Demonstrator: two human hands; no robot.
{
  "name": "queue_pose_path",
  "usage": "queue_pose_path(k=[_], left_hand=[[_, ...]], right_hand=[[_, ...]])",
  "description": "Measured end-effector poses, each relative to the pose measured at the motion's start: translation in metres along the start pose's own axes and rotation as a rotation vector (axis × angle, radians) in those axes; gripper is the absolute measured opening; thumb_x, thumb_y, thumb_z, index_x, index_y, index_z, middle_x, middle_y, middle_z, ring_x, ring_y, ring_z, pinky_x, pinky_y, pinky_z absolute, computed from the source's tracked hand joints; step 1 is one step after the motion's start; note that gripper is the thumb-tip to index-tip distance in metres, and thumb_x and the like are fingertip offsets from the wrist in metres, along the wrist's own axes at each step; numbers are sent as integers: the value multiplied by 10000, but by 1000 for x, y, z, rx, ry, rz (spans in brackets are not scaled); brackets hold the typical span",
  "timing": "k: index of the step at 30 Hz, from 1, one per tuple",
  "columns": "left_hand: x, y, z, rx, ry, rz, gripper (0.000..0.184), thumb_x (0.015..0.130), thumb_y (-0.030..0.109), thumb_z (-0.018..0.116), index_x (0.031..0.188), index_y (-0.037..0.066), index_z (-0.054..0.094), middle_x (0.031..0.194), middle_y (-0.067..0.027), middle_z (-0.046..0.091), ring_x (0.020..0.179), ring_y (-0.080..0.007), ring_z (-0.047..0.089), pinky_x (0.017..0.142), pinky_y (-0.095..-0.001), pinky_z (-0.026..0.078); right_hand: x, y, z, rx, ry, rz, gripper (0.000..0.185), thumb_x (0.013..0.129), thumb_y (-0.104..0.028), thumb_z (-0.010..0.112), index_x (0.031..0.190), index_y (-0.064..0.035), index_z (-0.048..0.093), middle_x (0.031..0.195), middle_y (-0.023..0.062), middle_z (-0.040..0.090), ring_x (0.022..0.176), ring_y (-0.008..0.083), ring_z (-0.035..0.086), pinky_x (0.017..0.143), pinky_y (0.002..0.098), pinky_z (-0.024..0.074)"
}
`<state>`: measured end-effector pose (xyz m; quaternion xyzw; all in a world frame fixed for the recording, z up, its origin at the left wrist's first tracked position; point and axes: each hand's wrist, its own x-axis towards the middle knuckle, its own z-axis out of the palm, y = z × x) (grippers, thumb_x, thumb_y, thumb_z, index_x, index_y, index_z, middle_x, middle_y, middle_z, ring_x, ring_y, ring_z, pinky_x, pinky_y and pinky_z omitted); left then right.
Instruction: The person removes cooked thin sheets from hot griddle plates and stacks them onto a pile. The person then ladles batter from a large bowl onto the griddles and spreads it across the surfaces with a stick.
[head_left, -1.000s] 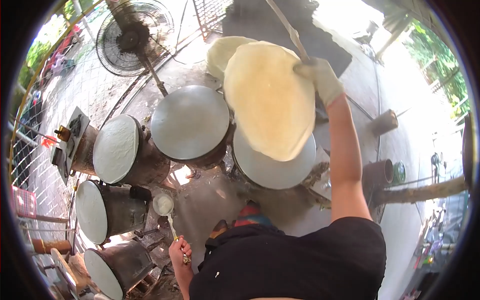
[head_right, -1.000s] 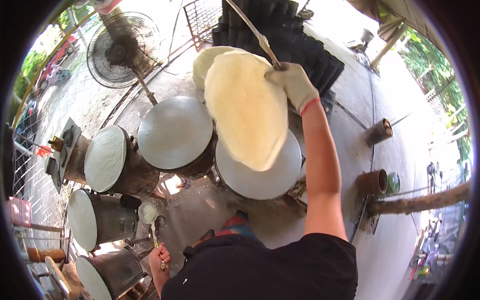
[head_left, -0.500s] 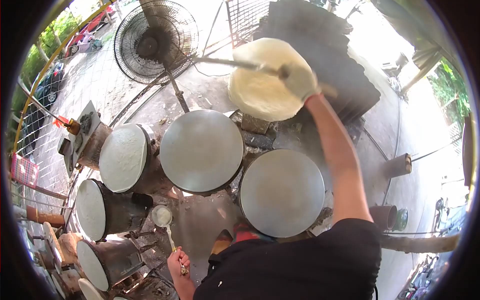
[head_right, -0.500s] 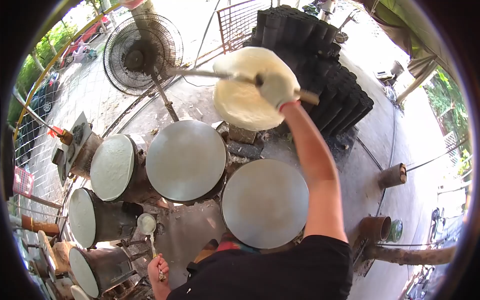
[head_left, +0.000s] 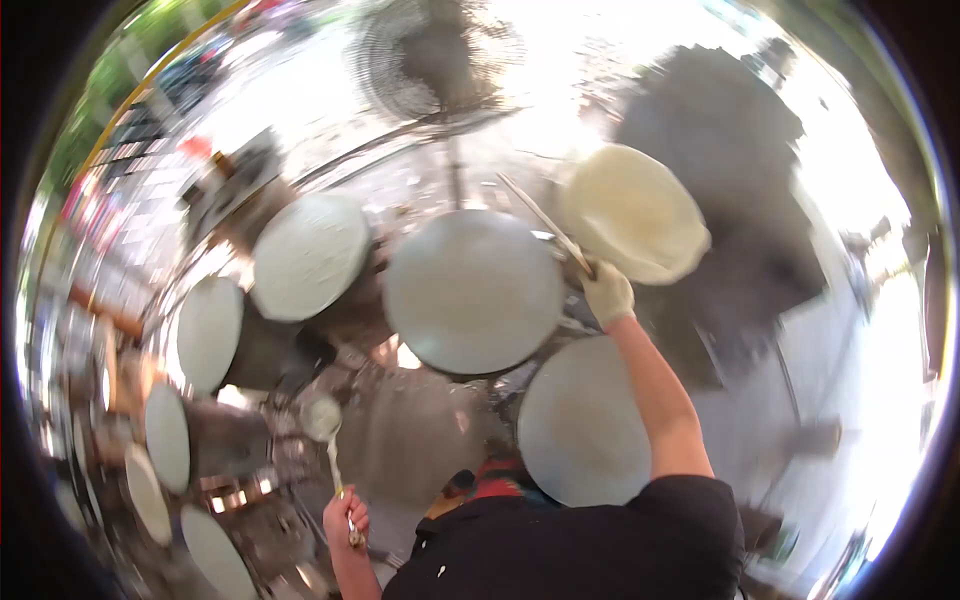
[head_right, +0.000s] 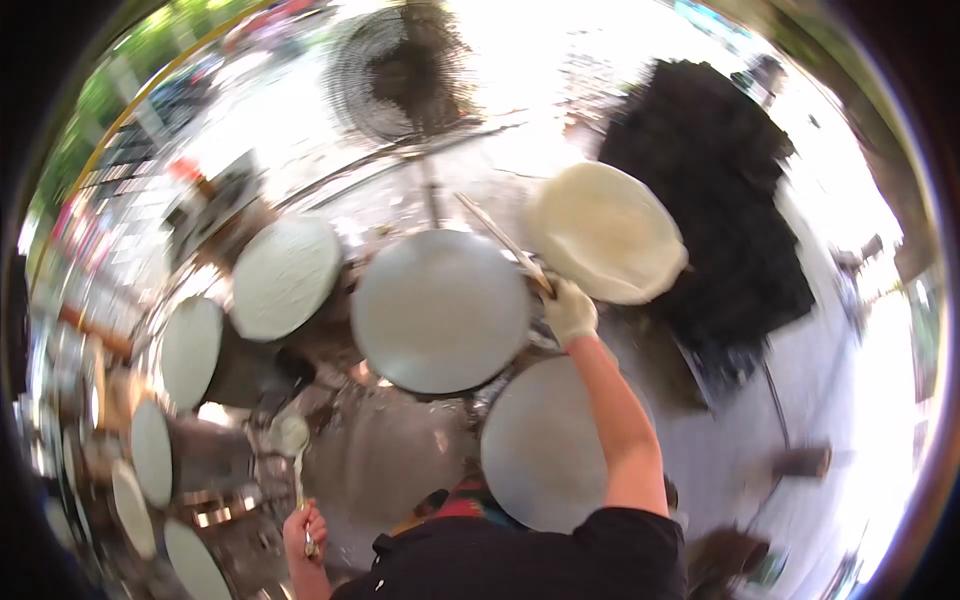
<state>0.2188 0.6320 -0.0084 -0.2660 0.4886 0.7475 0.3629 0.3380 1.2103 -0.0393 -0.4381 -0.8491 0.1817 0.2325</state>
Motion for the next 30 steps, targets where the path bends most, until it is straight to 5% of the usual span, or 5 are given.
queue_pose_path(k=[5,11,20,26,30], left_hand=[[-63,-1,-52,-263,-111,195,172,976,137,443,1068,13,518,627,0,387,430,-66,352,340,-209,291],[-164,-46,-201,-597,120,518,197,973,195,443,1047,28,519,682,-13,457,465,-80,400,375,-213,334],[-282,-202,-544,-784,799,393,80,890,134,514,906,58,532,617,-6,423,448,-101,395,403,-264,342],[-312,-258,-724,-16,1205,-54,209,843,125,532,956,-51,522,773,-238,625,626,-379,630,576,-471,510],[-286,-274,-778,178,1270,76,242,840,119,529,982,-76,513,815,-263,616,676,-417,611,623,-476,488]], right_hand=[[-119,-152,89,259,-595,-301,529,778,-218,650,1282,-103,540,1102,191,637,1024,321,619,853,375,483],[-355,-297,197,628,-1612,-157,481,846,-61,581,1322,-84,511,834,-5,610,524,57,484,450,215,362],[-763,-535,171,45,-2060,-585,339,928,-164,520,1258,-99,566,804,48,640,636,138,609,546,276,482],[-1047,-621,258,-371,-1440,-1954,308,886,-227,527,1125,-58,623,752,95,631,632,164,603,609,298,483],[-1095,-682,239,-960,-2033,-1369,262,852,-224,564,1044,-63,641,675,87,613,487,158,548,444,313,425]])
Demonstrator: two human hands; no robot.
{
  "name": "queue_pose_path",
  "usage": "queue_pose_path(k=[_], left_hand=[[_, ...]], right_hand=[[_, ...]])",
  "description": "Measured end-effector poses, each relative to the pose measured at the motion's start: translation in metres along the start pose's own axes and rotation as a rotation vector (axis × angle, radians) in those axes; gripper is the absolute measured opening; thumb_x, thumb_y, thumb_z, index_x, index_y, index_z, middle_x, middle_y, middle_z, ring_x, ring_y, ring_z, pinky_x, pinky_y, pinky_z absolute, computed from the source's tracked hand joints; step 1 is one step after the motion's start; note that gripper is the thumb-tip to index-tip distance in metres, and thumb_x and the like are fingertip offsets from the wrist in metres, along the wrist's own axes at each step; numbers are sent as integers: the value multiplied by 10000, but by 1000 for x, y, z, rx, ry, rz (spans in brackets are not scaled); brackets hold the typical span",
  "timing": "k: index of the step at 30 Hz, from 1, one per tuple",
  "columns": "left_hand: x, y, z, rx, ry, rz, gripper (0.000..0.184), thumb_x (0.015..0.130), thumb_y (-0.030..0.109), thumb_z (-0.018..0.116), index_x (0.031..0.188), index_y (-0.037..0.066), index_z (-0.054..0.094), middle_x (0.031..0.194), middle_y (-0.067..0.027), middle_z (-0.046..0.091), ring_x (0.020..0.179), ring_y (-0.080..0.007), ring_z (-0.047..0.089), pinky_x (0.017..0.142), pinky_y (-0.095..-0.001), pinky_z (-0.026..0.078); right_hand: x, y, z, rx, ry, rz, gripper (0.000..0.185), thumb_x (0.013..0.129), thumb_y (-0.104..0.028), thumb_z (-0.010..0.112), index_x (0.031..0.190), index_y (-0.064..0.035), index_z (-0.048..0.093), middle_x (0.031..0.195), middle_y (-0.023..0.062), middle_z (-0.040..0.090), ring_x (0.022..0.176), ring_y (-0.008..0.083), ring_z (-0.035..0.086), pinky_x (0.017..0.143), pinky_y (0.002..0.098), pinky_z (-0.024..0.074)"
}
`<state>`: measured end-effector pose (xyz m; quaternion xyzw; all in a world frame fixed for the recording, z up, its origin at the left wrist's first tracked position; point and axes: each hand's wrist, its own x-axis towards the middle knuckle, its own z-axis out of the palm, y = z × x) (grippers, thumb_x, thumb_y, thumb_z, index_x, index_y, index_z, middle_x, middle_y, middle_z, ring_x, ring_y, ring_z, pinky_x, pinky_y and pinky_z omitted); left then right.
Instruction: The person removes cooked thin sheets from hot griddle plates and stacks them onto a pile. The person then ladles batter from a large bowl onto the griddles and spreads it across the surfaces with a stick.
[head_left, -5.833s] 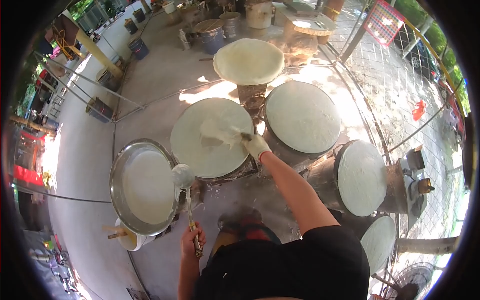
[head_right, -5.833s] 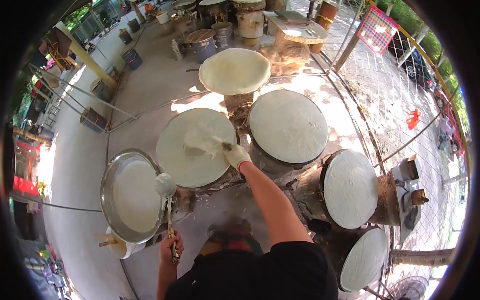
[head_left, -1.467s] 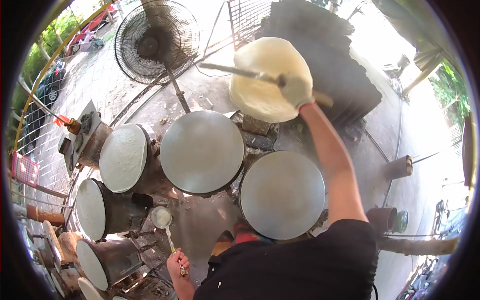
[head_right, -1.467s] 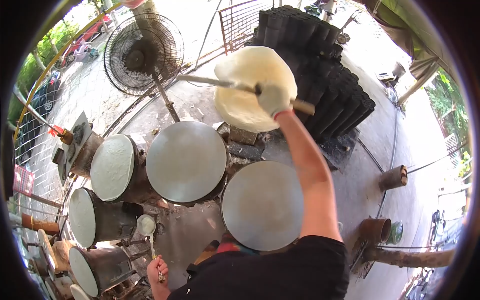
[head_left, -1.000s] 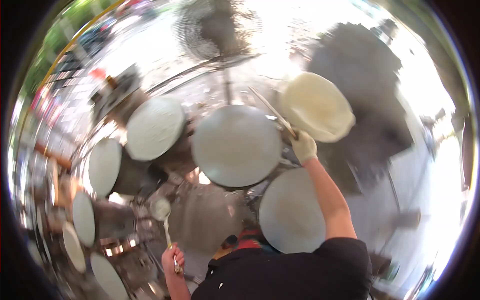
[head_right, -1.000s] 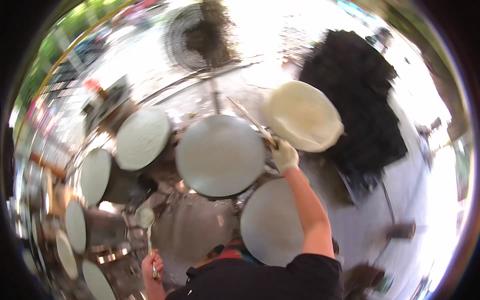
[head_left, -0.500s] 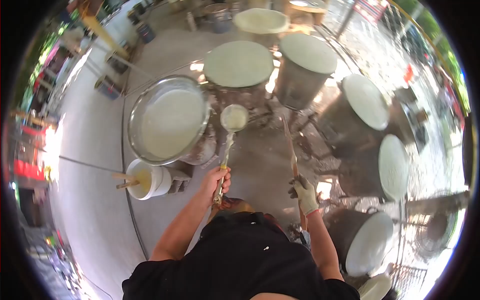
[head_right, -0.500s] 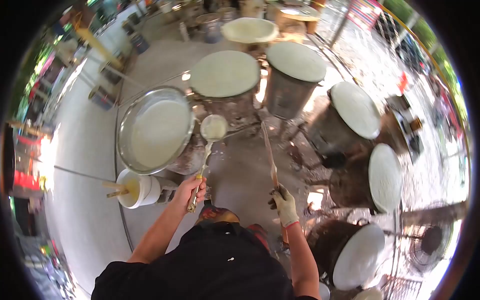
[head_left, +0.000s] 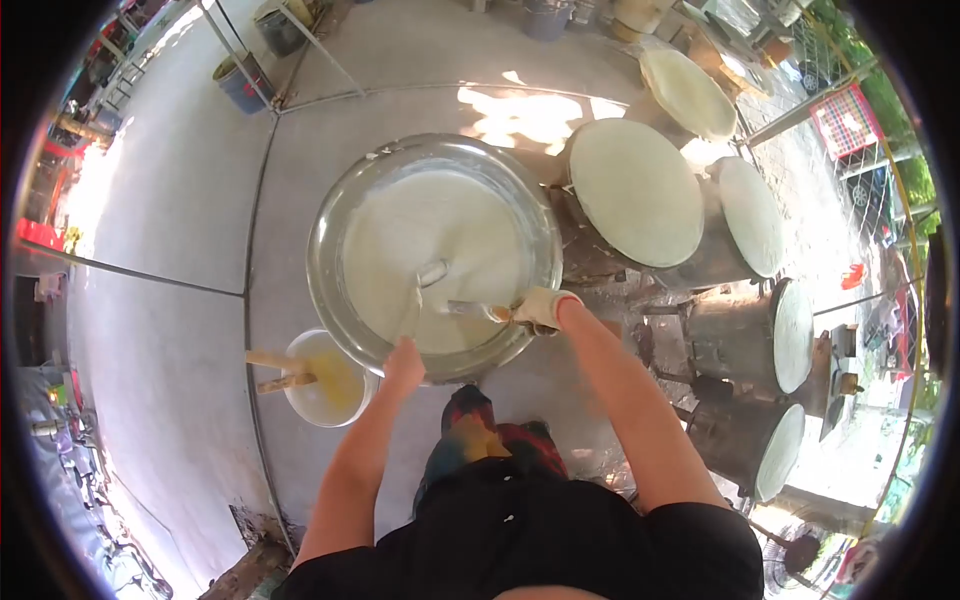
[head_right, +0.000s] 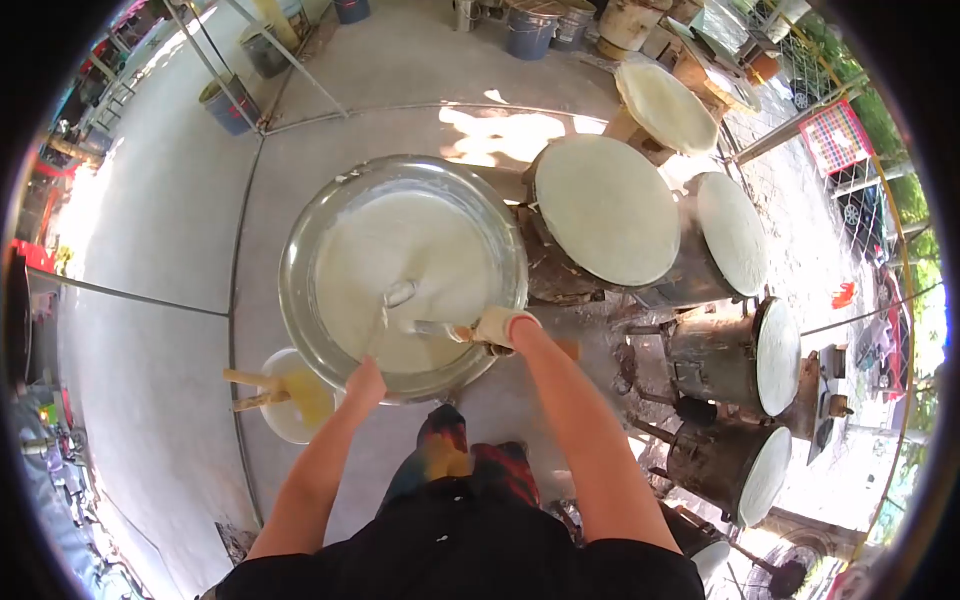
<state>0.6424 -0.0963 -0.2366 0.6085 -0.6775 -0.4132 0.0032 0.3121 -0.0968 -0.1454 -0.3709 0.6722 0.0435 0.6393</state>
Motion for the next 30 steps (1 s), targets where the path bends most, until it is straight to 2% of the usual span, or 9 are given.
queue_pose_path(k=[1,4,6,8,11,16,21,25,30], left_hand=[[8,1,4,-165,-119,-64,220,844,120,533,963,-64,510,768,-229,598,632,-368,594,578,-441,472],[18,10,18,-657,-482,-260,162,855,123,545,908,-25,503,629,-125,547,497,-219,545,443,-333,427],[20,16,15,-1063,-698,-400,130,870,131,544,862,10,499,563,-53,482,429,-134,473,382,-270,378],[6,30,-1,-1565,-869,-555,132,893,146,536,808,52,495,525,23,385,382,-61,364,351,-215,312],[-6,88,-53,-1840,-939,-481,185,926,150,501,751,97,475,522,68,262,355,-20,238,309,-192,224],[-40,224,-171,-1511,-815,90,157,910,98,495,797,147,398,549,71,271,380,-15,237,320,-177,181],[-76,263,-221,-1183,-680,324,165,870,88,544,949,128,405,562,54,324,385,-28,290,322,-211,207],[-88,263,-217,-992,-551,294,160,862,94,555,940,120,417,582,43,343,388,-29,294,333,-216,228],[-90,250,-166,-1078,-852,-2,66,905,101,503,892,121,442,578,61,325,404,-19,298,326,-191,242]], right_hand=[[-17,-9,0,214,-12,-2,218,847,-227,571,986,-73,639,644,68,591,406,145,480,363,313,350],[9,22,49,202,138,-23,218,857,-253,571,981,-88,642,626,49,578,415,117,467,368,294,346],[-4,14,88,448,121,94,224,880,-273,565,1016,-110,636,614,23,544,405,99,430,361,271,324],[-14,15,102,833,56,28,245,906,-288,541,1065,-118,618,604,1,506,389,88,384,357,257,299],[-29,-25,84,1123,33,-150,257,937,-319,512,1070,-112,586,618,0,485,386,84,338,365,255,277],[-155,-120,19,1268,-32,-643,276,968,-289,449,1178,-132,536,626,7,466,390,76,310,358,222,235],[-214,-97,1,1223,-190,-1203,345,957,-234,453,1278,-109,462,587,32,460,343,82,296,323,228,227],[-247,-71,22,1271,295,-967,303,941,-180,443,1224,-89,506,610,34,486,366,89,328,332,233,248],[-221,-1,65,1333,629,-519,316,929,-201,534,1227,-101,568,621,-5,543,404,77,430,351,224,306]])
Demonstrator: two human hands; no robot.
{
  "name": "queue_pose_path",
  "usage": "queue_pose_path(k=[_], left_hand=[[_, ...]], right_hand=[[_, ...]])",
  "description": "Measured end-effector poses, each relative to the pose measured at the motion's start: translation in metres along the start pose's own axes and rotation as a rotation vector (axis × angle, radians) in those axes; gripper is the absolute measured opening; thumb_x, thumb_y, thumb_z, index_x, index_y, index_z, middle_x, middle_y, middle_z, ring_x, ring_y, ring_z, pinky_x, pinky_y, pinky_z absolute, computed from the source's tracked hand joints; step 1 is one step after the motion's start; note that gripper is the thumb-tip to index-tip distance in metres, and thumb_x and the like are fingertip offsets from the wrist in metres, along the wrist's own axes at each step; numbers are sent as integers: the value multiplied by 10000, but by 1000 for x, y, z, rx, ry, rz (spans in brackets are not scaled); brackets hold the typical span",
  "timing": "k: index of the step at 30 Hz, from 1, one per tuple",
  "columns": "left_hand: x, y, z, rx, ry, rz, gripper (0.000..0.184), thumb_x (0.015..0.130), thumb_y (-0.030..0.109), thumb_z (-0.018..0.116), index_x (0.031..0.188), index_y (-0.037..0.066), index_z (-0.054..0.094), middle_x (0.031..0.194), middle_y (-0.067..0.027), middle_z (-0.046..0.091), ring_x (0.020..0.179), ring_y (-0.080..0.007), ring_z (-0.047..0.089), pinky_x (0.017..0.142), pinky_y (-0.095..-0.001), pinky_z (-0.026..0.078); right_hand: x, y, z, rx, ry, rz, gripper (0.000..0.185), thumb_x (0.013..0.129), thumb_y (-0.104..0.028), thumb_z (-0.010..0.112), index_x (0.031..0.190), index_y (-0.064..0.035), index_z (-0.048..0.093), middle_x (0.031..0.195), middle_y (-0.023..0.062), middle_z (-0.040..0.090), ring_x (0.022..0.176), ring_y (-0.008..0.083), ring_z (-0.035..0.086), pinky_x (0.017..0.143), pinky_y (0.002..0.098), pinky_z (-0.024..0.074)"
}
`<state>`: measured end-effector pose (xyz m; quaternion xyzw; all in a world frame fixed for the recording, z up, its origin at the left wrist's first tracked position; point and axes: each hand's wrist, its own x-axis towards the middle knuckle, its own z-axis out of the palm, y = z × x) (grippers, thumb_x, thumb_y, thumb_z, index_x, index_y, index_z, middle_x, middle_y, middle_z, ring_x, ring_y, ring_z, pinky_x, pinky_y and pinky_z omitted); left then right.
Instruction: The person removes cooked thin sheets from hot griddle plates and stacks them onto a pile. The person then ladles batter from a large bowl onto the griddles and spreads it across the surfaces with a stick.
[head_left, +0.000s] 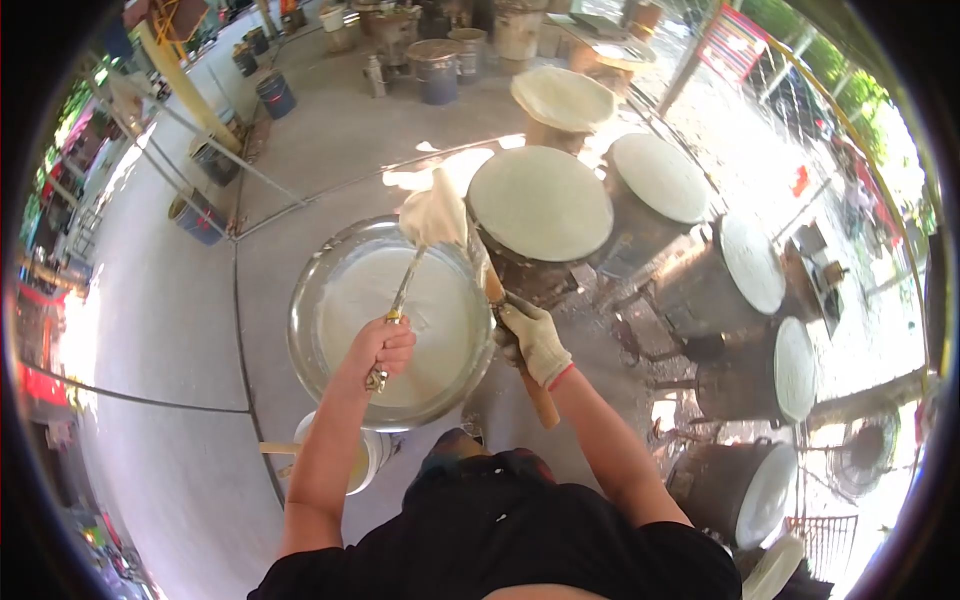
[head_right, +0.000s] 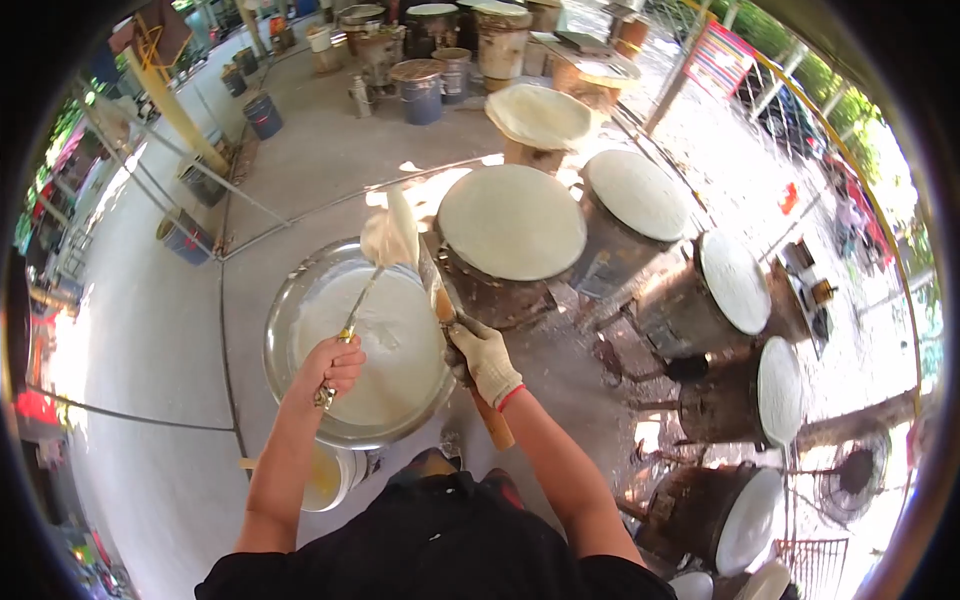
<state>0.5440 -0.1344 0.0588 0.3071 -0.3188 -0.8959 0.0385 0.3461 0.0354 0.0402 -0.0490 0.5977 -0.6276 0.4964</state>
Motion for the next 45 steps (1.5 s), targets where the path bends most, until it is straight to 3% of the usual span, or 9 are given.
queue_pose_path(k=[5,14,23,26,30,39,42,43,45], left_hand=[[16,-76,37,-105,-21,-282,83,911,115,514,897,121,432,572,65,327,392,-26,296,321,-192,255],[-77,-236,223,702,-388,-117,169,872,59,533,921,87,373,578,6,362,370,-78,335,326,-242,294],[-73,-431,377,796,-639,-855,113,930,84,476,835,108,421,579,53,339,409,-16,312,334,-183,275],[-82,-500,428,693,-656,-1236,182,948,79,443,777,103,385,582,48,340,408,-14,321,340,-175,295],[-98,-584,480,538,-654,-1582,251,948,95,450,712,126,370,589,55,345,394,-7,320,325,-166,301],[-138,-693,548,1239,-1510,-1190,112,895,51,510,910,84,404,572,28,359,390,-42,338,330,-207,298],[-134,-759,554,1319,-1801,-1071,124,901,59,511,911,69,388,575,2,397,377,-66,368,325,-236,316],[-136,-785,550,1333,-1867,-1041,128,902,69,516,913,69,389,578,3,399,381,-65,373,325,-238,320],[-139,-828,539,1393,-1971,-990,150,895,91,533,921,58,389,585,-15,423,404,-89,413,344,-261,347]], right_hand=[[-55,55,-93,-33,117,11,364,928,-201,542,1287,-140,556,633,-22,549,418,68,440,361,220,311],[-334,124,-251,290,457,-333,336,933,-127,480,1257,-51,526,689,53,574,484,95,508,394,215,362],[-521,253,-327,481,1019,-294,356,969,-275,472,1308,-192,543,648,-14,554,453,63,446,397,216,352],[-551,307,-351,169,1250,-237,400,948,-342,492,1326,-215,522,670,35,582,521,92,503,512,260,440],[-619,388,-339,-301,1457,-22,425,927,-376,480,1327,-236,504,994,185,657,867,339,641,768,398,492],[-668,461,-268,289,1731,133,423,912,-280,523,1317,-160,522,1144,160,629,1068,298,605,914,350,449],[-624,486,-320,1214,1922,-401,393,936,-204,535,1329,-203,532,781,19,604,651,99,550,541,218,421],[-629,457,-336,1466,2002,-535,383,945,-192,537,1325,-237,533,675,-56,475,513,27,394,419,184,295],[-616,463,-362,1673,2118,-682,370,965,-232,513,1330,-288,511,620,-41,473,413,58,354,375,225,298]])
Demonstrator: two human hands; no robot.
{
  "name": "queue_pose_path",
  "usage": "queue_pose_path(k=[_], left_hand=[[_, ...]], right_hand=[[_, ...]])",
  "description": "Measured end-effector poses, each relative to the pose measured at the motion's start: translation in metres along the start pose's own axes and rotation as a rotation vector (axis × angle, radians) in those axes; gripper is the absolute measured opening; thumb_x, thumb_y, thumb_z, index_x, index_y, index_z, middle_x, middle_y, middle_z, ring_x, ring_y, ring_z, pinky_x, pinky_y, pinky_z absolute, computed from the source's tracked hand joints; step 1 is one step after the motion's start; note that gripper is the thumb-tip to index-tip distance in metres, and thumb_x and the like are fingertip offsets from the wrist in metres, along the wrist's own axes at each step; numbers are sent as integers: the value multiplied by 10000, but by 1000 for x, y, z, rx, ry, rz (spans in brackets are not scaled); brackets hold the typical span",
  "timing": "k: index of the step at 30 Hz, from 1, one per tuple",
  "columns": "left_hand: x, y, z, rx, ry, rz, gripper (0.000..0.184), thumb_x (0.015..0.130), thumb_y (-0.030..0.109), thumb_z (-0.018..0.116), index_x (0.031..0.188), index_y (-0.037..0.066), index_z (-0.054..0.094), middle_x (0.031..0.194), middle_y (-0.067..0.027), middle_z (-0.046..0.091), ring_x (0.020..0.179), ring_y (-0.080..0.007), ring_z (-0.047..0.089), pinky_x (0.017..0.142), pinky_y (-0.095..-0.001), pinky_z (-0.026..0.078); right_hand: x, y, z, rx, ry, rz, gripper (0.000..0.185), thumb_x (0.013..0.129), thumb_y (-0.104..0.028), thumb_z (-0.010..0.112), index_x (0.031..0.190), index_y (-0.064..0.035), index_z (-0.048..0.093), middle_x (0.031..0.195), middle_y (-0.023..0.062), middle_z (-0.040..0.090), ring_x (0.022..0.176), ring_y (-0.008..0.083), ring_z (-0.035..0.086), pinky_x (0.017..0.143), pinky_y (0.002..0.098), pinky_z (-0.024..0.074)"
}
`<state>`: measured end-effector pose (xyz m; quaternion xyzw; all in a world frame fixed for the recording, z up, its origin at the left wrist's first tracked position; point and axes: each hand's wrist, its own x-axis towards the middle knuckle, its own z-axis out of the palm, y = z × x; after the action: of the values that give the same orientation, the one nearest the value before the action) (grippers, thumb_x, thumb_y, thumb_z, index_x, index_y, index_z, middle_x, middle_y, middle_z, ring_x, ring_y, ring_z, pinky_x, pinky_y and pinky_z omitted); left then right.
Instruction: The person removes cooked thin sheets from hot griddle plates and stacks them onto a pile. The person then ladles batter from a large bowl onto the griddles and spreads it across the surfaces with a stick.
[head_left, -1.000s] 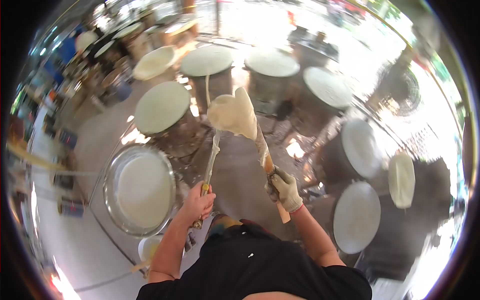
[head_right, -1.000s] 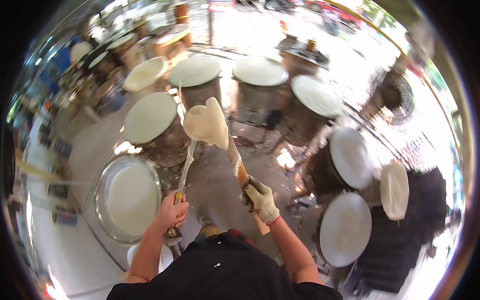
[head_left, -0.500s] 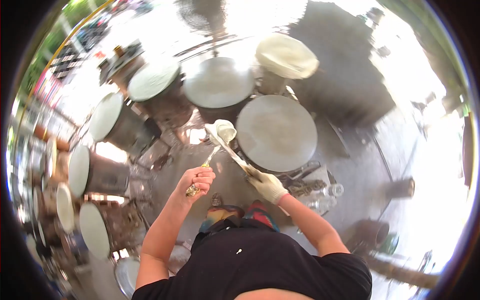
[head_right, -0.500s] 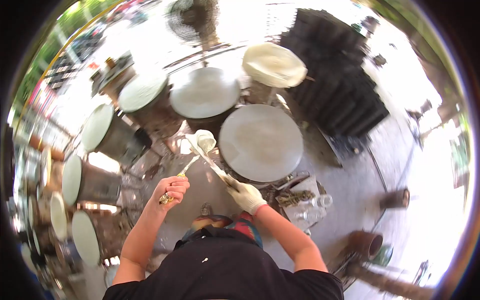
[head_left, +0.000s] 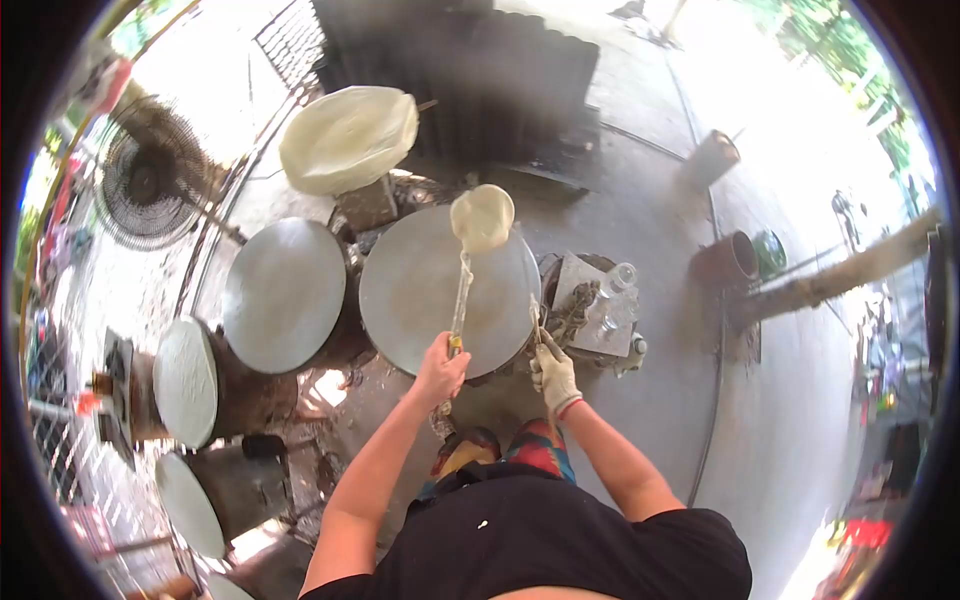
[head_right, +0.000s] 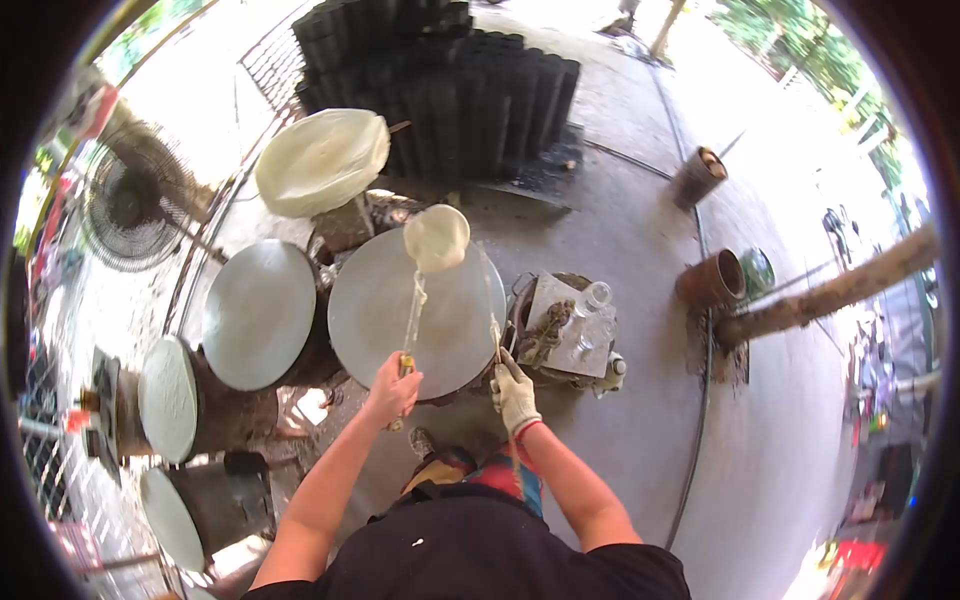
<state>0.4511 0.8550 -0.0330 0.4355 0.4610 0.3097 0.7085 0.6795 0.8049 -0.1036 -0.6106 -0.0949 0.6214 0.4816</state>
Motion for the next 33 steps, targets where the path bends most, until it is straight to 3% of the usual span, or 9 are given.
queue_pose_path(k=[5,6,8,13,16,20,23,29,33], left_hand=[[79,-53,-23,554,25,2,252,851,135,581,966,20,388,664,-164,564,581,-315,590,517,-421,467],[86,-59,-28,687,59,97,247,851,133,572,974,22,389,708,-191,581,643,-361,592,566,-451,465],[99,-67,-45,940,128,300,240,849,131,555,991,27,390,796,-245,614,767,-454,595,664,-513,460],[126,-43,-88,1167,142,226,210,855,89,493,1029,47,383,846,-248,632,834,-464,599,716,-525,465],[136,-33,-114,1277,190,191,217,839,40,468,1044,38,397,860,-248,643,860,-448,618,760,-505,485],[129,-22,-145,1288,194,219,211,856,65,476,1057,36,419,873,-264,634,857,-452,612,755,-515,474],[125,-20,-155,1344,211,221,207,871,72,484,1069,40,431,884,-259,635,860,-438,620,750,-512,476],[115,-4,-174,1389,273,168,211,920,131,493,1109,56,437,957,-224,605,863,-400,631,751,-480,502],[110,-13,-193,1415,314,165,229,931,172,505,1112,51,435,939,-223,588,847,-402,628,739,-479,504]], right_hand=[[27,66,25,110,237,-270,371,948,-252,552,1318,-231,533,659,-18,520,464,60,425,435,219,385],[31,72,39,-162,368,-527,398,930,-257,585,1320,-193,538,785,25,649,625,111,591,583,255,488],[10,76,27,-823,566,-346,389,930,-327,536,1309,-239,536,1040,132,671,910,278,650,784,363,499],[31,54,70,-726,568,-405,342,929,-333,522,1237,-204,596,904,113,691,804,298,663,711,369,505],[32,0,105,-44,282,49,343,914,-223,598,1222,-74,613,935,62,656,750,95,586,668,233,480],[40,69,78,112,433,-298,336,958,-132,513,1286,-90,567,1003,47,665,772,91,585,710,256,484],[40,71,116,-457,418,-316,364,929,-188,547,1276,-83,572,949,59,666,740,84,559,699,254,474],[40,42,114,64,352,-277,358,905,-260,603,1223,-96,621,849,20,662,687,72,547,643,222,460],[54,47,137,-371,351,-309,396,890,-264,608,1261,-125,598,764,35,644,622,71,548,578,223,447]])
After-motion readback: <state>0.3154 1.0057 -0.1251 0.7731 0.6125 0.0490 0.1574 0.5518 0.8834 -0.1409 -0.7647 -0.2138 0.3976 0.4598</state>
